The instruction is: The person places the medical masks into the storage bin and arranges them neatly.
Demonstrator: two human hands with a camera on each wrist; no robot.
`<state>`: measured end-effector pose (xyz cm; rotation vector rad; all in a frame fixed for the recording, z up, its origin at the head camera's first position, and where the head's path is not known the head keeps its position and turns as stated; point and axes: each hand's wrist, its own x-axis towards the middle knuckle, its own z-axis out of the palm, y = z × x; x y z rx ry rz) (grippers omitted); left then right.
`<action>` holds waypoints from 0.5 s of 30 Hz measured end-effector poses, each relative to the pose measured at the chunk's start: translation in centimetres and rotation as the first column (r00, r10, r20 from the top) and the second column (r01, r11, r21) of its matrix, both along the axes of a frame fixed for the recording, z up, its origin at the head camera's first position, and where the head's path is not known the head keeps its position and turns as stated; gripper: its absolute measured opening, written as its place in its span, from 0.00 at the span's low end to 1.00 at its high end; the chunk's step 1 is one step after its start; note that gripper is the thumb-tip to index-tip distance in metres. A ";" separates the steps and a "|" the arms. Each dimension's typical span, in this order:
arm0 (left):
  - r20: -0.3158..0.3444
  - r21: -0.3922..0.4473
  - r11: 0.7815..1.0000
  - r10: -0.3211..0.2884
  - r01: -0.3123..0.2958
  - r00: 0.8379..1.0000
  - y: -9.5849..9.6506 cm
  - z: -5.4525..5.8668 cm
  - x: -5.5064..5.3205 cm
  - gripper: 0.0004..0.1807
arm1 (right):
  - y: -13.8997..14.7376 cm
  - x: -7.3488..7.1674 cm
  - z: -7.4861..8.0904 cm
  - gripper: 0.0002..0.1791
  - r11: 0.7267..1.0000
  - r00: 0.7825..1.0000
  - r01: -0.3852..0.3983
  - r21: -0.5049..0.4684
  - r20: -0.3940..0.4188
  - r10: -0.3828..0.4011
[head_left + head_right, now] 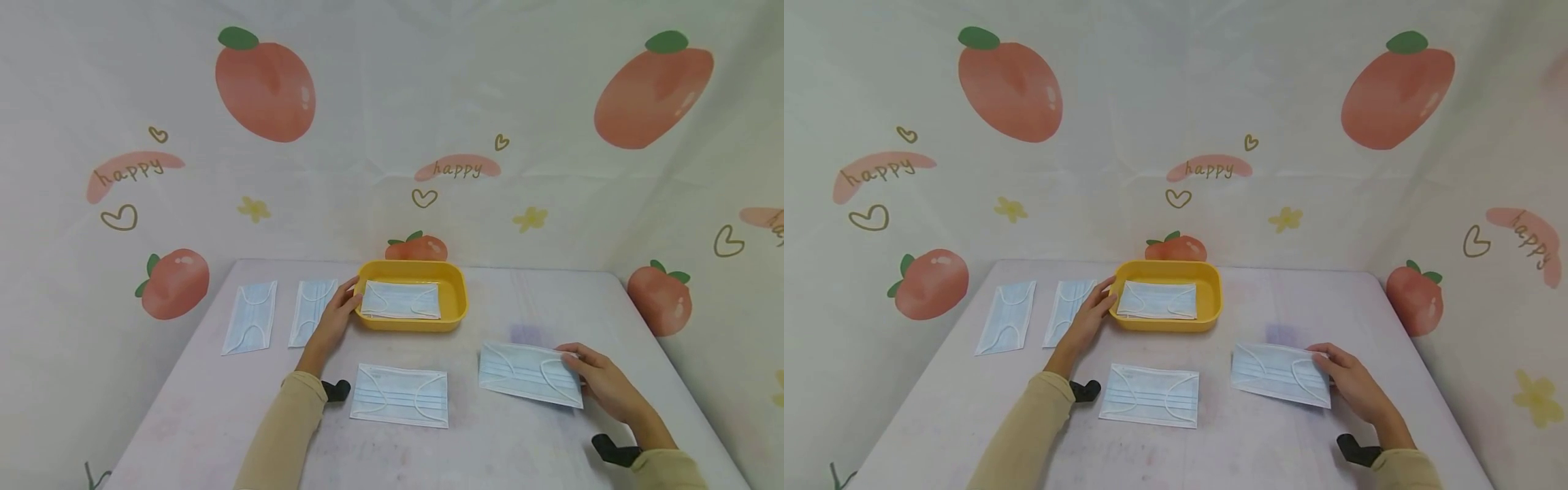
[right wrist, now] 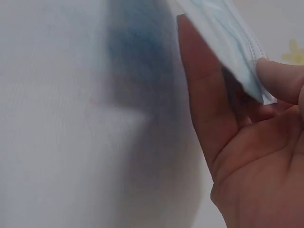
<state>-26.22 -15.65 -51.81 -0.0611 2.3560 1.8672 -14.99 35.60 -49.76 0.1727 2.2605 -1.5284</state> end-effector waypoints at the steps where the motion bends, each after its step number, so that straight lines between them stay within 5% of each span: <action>1: 0.001 0.000 1.000 0.002 -0.002 1.000 0.0 0.0 0.0 0.26 | -0.1 -0.1 0.0 0.27 1.000 1.000 0.010 -0.019 0.001 -0.010; 15: 0.020 -0.007 1.000 0.010 -0.009 1.000 0.1 0.1 0.0 0.26 | -2.2 -1.5 2.0 0.22 0.990 0.995 0.045 -0.135 -0.082 -0.057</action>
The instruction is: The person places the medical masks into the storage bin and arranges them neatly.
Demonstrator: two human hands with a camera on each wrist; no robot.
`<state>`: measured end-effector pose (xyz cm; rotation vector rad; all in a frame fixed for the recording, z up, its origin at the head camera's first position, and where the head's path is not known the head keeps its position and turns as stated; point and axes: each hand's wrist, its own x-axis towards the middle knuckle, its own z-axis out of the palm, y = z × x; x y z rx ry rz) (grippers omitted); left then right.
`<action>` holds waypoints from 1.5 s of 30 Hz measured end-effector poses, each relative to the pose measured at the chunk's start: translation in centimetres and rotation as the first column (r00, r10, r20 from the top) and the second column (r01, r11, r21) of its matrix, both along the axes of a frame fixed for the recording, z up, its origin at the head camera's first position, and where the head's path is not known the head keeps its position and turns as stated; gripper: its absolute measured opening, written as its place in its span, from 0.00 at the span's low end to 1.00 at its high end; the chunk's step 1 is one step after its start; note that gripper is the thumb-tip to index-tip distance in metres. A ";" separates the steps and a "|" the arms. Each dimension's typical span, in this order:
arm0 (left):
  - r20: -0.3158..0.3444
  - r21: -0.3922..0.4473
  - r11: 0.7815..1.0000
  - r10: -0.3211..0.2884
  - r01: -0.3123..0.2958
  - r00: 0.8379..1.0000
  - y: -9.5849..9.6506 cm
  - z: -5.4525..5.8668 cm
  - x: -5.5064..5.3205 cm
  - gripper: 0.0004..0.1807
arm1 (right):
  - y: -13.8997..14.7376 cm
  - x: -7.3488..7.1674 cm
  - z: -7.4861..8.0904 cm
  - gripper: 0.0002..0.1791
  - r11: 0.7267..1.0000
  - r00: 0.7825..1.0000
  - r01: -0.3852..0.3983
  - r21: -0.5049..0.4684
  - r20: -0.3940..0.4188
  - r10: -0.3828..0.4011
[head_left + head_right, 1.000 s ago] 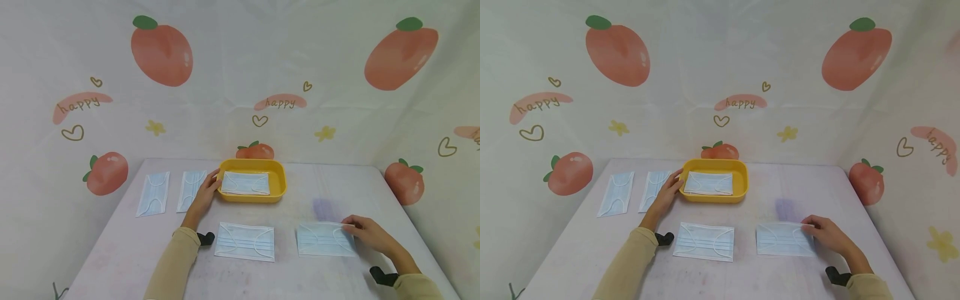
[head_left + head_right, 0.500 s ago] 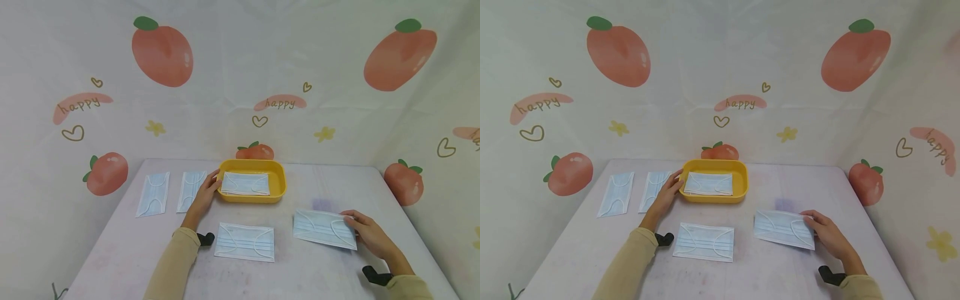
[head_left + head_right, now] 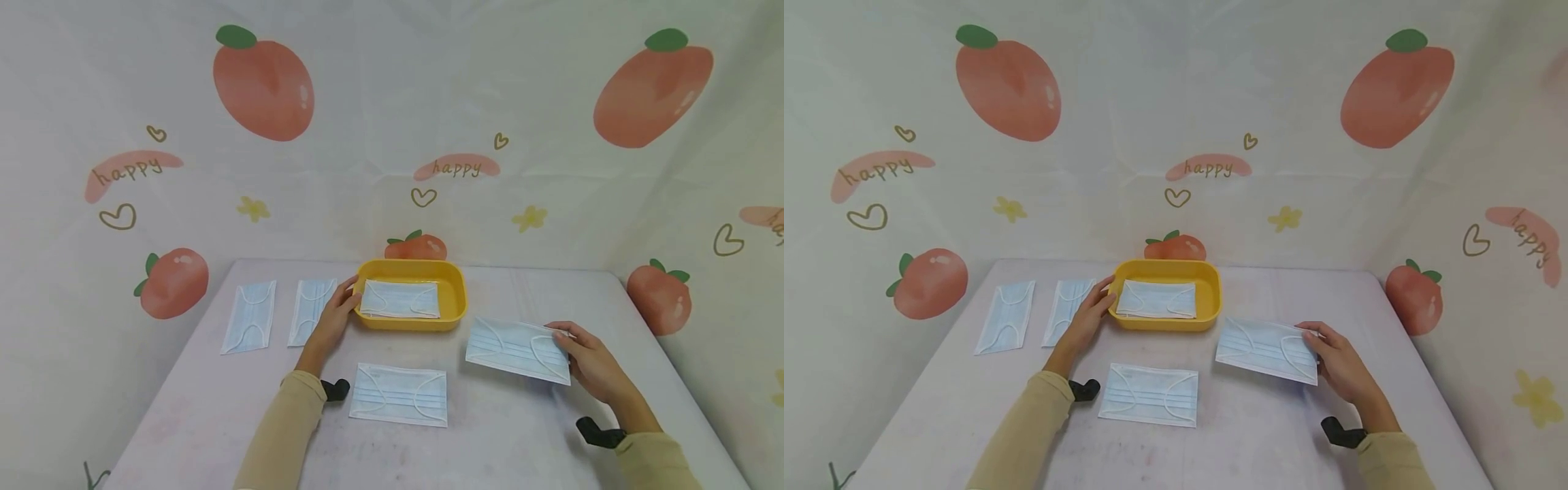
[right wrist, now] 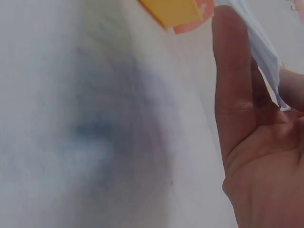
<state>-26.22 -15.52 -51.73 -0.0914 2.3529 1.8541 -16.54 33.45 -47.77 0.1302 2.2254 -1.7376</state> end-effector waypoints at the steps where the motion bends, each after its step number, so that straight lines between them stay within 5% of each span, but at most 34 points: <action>1: 0.001 0.002 1.000 0.000 0.000 1.000 0.0 0.0 0.0 0.26 | -0.2 -0.1 0.2 0.22 1.000 1.000 0.005 -0.015 -0.005 -0.005; 25: 0.010 0.019 1.000 0.014 -0.014 1.000 0.1 -0.2 -0.3 0.26 | -4.0 -3.0 3.0 0.23 0.978 0.998 0.044 -0.206 -0.044 -0.055; 45: 0.022 0.050 0.999 0.015 -0.016 1.000 -0.1 -0.4 -0.4 0.25 | -8.7 -6.4 3.9 0.24 0.965 0.999 -0.021 -0.261 -0.051 0.008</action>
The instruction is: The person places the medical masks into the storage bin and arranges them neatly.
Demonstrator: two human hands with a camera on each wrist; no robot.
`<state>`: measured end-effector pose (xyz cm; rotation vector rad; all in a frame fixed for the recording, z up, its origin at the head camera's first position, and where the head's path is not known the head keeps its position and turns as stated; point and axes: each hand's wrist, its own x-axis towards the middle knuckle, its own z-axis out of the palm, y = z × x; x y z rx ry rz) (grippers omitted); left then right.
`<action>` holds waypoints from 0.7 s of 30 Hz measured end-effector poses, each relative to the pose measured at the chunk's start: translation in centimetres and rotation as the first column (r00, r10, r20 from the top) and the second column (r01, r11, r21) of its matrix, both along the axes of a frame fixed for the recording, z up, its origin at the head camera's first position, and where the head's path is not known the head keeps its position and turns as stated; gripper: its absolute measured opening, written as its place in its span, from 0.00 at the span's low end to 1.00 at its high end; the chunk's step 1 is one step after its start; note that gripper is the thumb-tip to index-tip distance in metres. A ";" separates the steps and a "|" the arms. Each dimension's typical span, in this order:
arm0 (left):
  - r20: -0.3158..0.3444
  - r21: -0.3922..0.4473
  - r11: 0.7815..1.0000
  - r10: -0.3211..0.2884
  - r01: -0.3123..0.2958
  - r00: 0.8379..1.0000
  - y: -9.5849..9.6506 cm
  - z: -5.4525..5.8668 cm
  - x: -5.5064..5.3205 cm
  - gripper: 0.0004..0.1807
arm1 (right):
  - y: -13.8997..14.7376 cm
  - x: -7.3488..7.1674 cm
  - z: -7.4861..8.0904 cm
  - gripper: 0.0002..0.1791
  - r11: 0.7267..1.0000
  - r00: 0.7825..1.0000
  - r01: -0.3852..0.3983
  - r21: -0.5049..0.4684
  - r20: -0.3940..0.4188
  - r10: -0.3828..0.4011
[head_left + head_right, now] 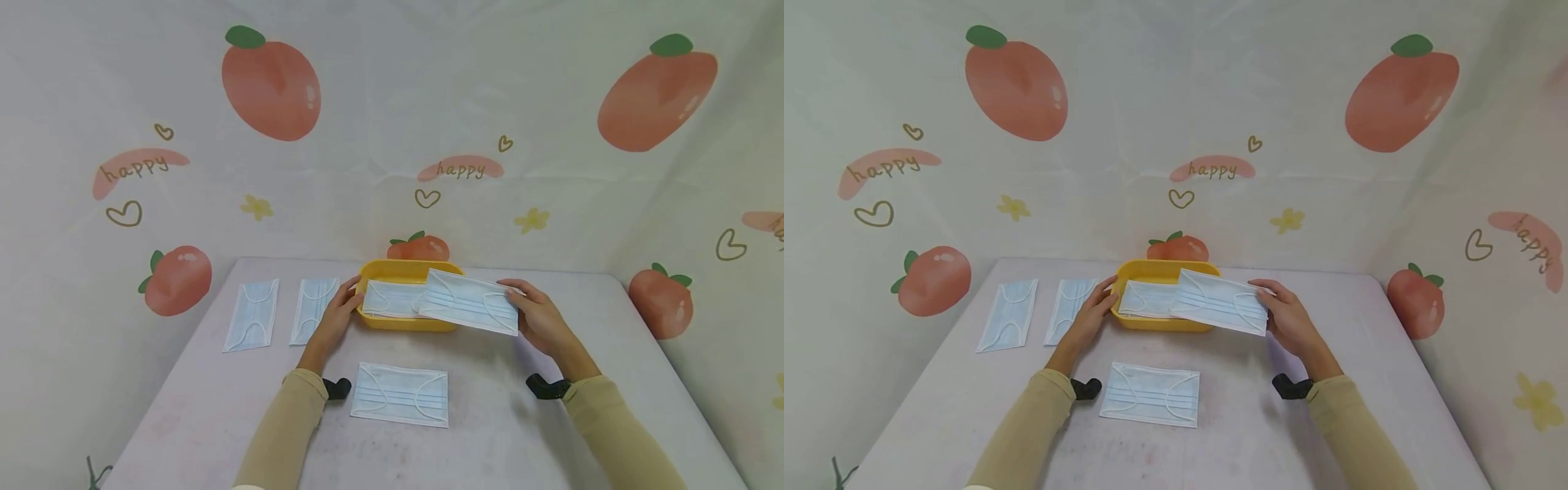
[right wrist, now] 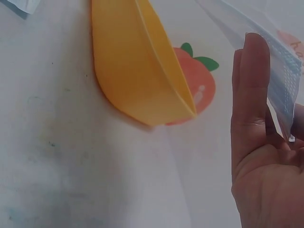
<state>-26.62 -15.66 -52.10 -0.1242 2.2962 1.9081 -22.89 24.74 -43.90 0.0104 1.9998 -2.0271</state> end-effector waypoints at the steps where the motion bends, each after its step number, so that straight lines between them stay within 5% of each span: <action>1: 0.001 -0.001 1.000 0.001 -0.001 1.000 0.0 0.0 0.0 0.25 | -0.2 -0.2 0.0 0.24 1.000 1.000 -0.001 0.001 0.002 0.001; 21: -0.021 -0.008 1.000 -0.020 0.019 1.000 0.0 0.3 0.3 0.26 | -5.6 -3.3 0.0 0.26 0.997 0.998 -0.049 0.067 0.031 0.047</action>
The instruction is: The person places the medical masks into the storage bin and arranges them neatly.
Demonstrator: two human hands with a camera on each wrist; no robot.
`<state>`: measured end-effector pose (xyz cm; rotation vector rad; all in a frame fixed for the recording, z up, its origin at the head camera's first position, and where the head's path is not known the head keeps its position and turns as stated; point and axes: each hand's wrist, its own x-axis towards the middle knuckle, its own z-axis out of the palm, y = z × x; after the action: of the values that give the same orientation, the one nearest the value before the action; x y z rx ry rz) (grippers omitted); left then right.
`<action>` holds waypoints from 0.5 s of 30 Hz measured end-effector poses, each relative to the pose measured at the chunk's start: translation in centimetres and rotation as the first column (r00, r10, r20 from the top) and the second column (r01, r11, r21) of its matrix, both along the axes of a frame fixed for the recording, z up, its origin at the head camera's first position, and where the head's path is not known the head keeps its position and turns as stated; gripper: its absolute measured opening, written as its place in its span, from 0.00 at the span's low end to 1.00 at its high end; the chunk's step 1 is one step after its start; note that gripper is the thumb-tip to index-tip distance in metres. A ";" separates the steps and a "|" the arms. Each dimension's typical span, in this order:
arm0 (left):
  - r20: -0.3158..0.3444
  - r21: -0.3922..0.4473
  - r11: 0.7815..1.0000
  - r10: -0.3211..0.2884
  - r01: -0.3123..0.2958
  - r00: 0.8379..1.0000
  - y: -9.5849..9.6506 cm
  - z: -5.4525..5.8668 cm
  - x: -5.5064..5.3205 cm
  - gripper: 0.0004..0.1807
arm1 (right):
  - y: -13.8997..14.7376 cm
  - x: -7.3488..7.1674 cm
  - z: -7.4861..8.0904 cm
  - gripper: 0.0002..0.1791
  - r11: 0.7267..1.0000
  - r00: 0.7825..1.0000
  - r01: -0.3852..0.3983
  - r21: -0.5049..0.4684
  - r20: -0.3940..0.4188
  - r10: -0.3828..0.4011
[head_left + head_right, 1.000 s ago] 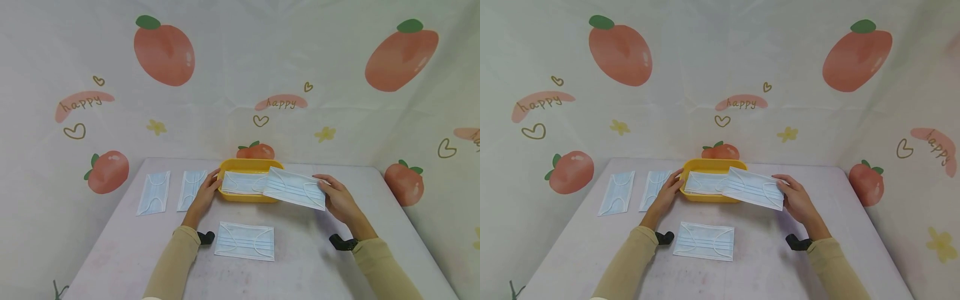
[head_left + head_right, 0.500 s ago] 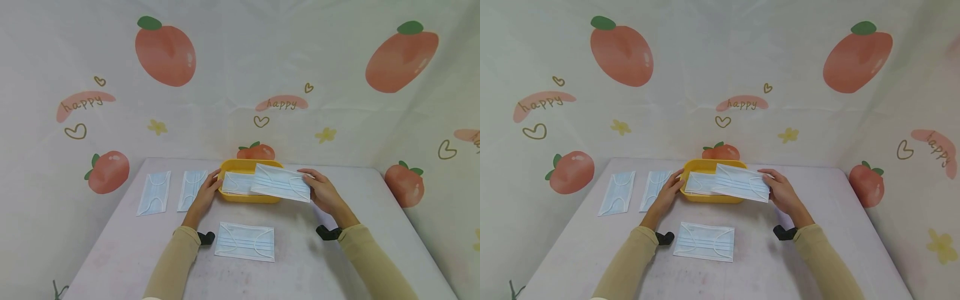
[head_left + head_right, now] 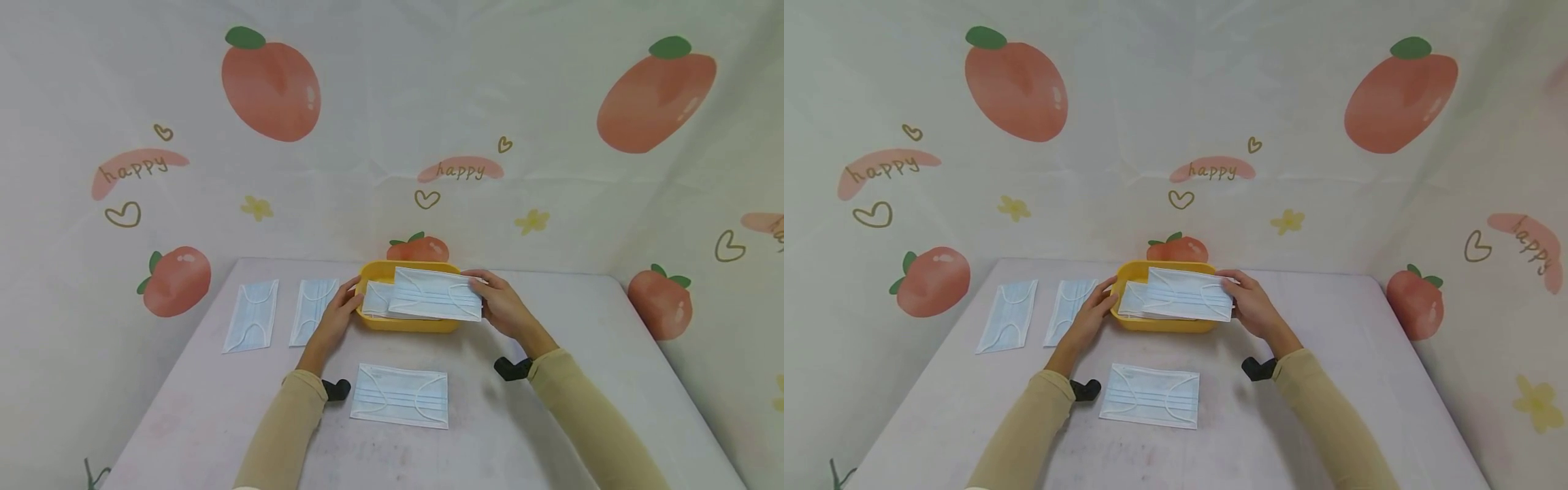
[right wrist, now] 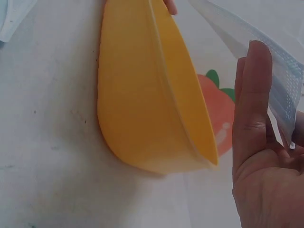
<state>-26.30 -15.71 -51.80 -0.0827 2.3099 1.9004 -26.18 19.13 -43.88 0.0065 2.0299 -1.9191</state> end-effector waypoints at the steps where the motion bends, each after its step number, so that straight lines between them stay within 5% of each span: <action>1: 0.001 0.001 1.000 0.001 -0.001 1.000 0.0 0.0 0.0 0.26 | -0.2 -0.1 0.0 0.25 1.000 1.000 -0.002 0.011 -0.002 0.002; 15: 0.006 -0.001 1.000 -0.003 0.003 1.000 -0.1 -0.2 -0.2 0.26 | -3.3 -2.3 0.0 0.22 0.997 1.000 -0.006 0.071 0.021 0.005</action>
<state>-26.50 -15.81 -52.04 -0.0846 2.3054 1.8946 -28.50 15.82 -43.89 0.0377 2.0810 -1.8355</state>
